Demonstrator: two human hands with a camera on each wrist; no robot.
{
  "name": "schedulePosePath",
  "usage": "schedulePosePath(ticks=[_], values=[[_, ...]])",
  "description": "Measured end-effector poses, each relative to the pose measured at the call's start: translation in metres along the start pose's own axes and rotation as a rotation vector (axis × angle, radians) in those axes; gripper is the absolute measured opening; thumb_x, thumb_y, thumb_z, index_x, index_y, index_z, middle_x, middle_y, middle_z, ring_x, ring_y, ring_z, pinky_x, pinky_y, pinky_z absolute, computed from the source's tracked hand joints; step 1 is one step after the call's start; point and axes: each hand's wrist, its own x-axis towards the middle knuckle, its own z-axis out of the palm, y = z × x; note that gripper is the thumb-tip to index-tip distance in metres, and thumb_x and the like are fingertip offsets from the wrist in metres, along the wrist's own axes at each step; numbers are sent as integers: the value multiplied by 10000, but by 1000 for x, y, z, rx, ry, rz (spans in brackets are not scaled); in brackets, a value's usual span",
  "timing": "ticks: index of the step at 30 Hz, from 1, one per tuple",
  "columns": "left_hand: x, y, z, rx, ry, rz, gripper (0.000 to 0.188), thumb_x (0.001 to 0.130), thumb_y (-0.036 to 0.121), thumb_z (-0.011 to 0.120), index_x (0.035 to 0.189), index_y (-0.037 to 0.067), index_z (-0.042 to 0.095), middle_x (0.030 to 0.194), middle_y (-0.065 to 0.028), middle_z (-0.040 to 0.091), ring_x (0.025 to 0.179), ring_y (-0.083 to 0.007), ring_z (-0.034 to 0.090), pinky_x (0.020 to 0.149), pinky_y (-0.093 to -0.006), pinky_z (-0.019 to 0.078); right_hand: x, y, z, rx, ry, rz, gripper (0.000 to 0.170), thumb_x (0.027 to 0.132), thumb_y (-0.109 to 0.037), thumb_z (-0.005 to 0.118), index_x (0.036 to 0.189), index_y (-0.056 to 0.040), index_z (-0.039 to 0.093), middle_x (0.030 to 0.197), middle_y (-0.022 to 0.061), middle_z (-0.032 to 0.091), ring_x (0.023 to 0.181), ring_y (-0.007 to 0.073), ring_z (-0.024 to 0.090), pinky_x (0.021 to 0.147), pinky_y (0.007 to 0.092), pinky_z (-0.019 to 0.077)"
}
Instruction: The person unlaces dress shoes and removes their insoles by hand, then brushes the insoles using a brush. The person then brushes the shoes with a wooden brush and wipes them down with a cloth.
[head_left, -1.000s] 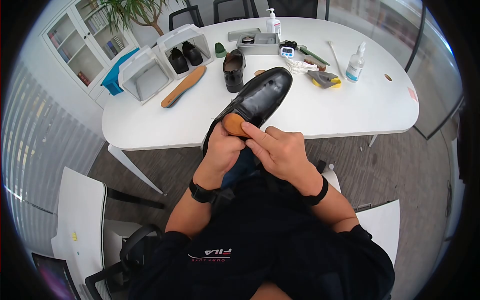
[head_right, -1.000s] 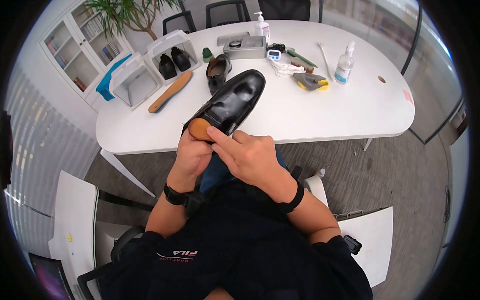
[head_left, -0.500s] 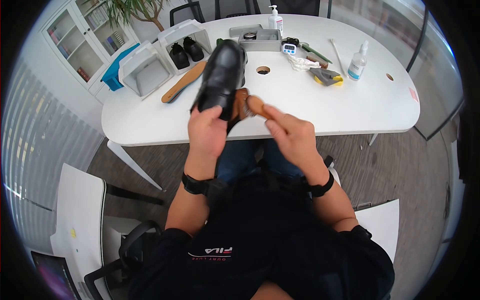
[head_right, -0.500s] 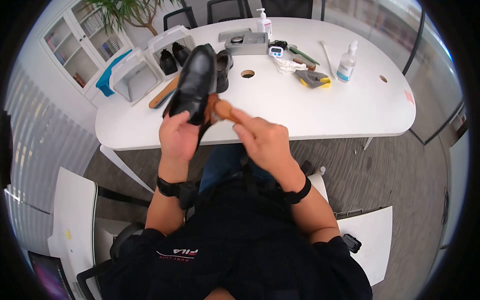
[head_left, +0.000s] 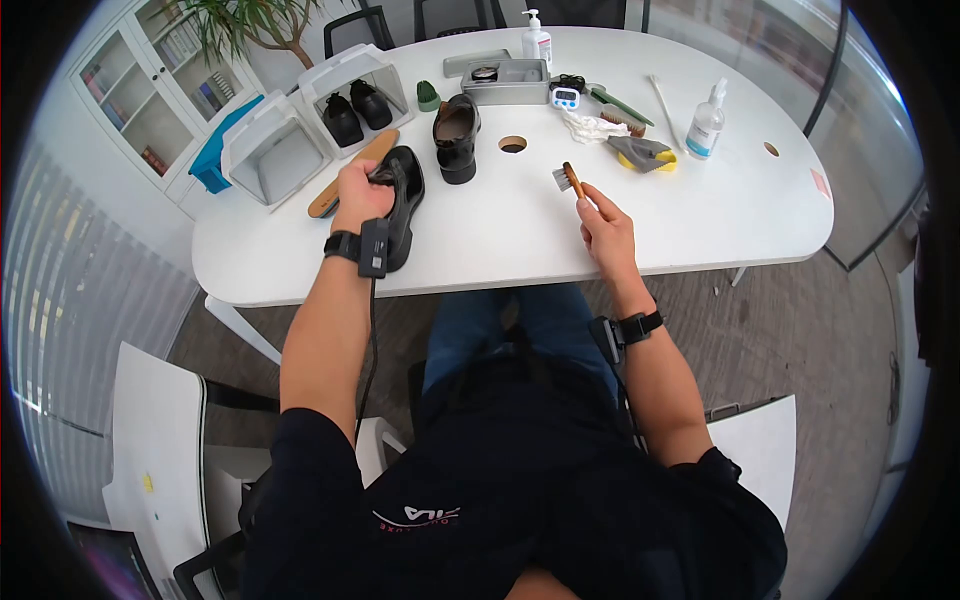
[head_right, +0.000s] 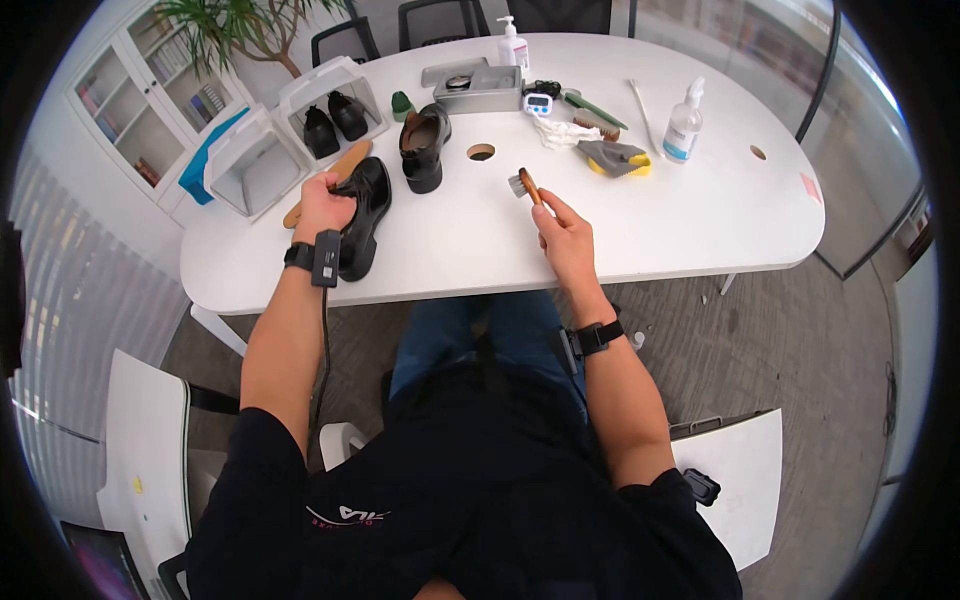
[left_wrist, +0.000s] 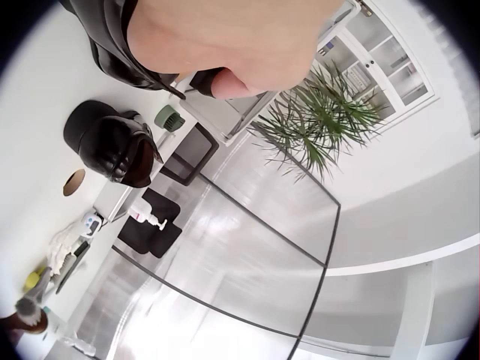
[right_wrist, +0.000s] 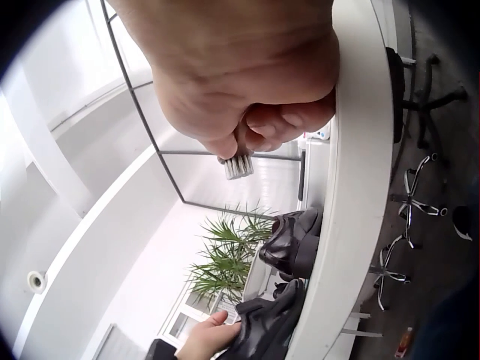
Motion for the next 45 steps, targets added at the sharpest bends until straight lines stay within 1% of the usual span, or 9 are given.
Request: schedulePosePath(ticks=[6, 12, 16, 19, 22, 29, 34, 35, 45], values=[[35, 7, 18, 46, -211, -38, 237, 884, 30, 527, 1076, -87, 603, 1120, -226, 705, 1042, -372, 722, 1000, -465, 568, -9, -3, -7, 27, -52, 31, 444, 1019, -230, 714, 1405, -17, 661, 693, -62, 556, 606, 32, 469, 544, 222, 370], [-1, 7, 44, 768, 82, 269, 179, 804, 72, 607, 968, 1, 621, 1023, -175, 703, 878, -341, 684, 817, -427, 521, -14, 2, -11, 14, -87, -1, 456, 1012, -246, 730, 1405, -24, 665, 709, -61, 565, 617, 36, 472, 564, 221, 379], [-50, -50, 81, 1474, -117, 1276, 397, 811, 139, 648, 1154, -62, 643, 1132, -233, 703, 1124, -381, 651, 1004, -444, 511, -14, 4, -10, -44, -97, -35, 447, 1009, -247, 734, 1395, -28, 676, 721, -66, 562, 651, 40, 482, 604, 229, 403], [-18, -76, 99, 1973, -347, 1125, 478, 827, 204, 681, 1232, -49, 642, 1311, -266, 666, 1279, -405, 585, 1102, -459, 467, -13, 2, -13, -73, -113, -57, 450, 1008, -251, 737, 1396, -30, 677, 719, -69, 546, 660, 39, 484, 609, 227, 401], [9, -95, 86, 2211, -318, 814, 304, 858, 247, 705, 1028, -4, 729, 1177, -265, 728, 1147, -427, 673, 1090, -549, 453, -16, -5, -13, -75, -105, -47, 454, 1010, -256, 737, 1399, -30, 674, 717, -68, 540, 658, 39, 482, 605, 225, 400], [-78, -74, 52, 2245, -468, 962, 334, 874, 319, 725, 991, 6, 735, 961, -219, 760, 1000, -421, 706, 1125, -636, 373, -17, -1, -17, 153, -51, -18, 465, 1018, -232, 719, 1415, -2, 647, 710, -62, 544, 607, 31, 453, 548, 215, 356], [-158, -35, 79, 2452, -453, 412, 475, 884, 463, 719, 815, -4, 768, 820, -206, 741, 838, -413, 719, 861, -488, 555, -17, -5, -16, 224, -31, 15, 462, 1013, -240, 723, 1403, -1, 655, 706, -56, 561, 609, 35, 464, 551, 219, 357], [-164, -35, 81, 2402, -424, 513, 606, 858, 581, 714, 787, -18, 778, 813, -215, 743, 787, -405, 723, 736, -444, 567, -16, -3, -14, 219, -27, 0, 460, 1010, -244, 726, 1401, -10, 661, 708, -57, 561, 617, 35, 468, 560, 221, 367], [-112, -70, 67, 2421, -602, 195, 855, 781, 730, 714, 1040, -83, 767, 949, -256, 758, 892, -377, 742, 805, -423, 563, -13, 2, -12, 95, -64, -44, 453, 1001, -267, 745, 1394, -50, 684, 738, -59, 563, 667, 53, 488, 618, 235, 417]])
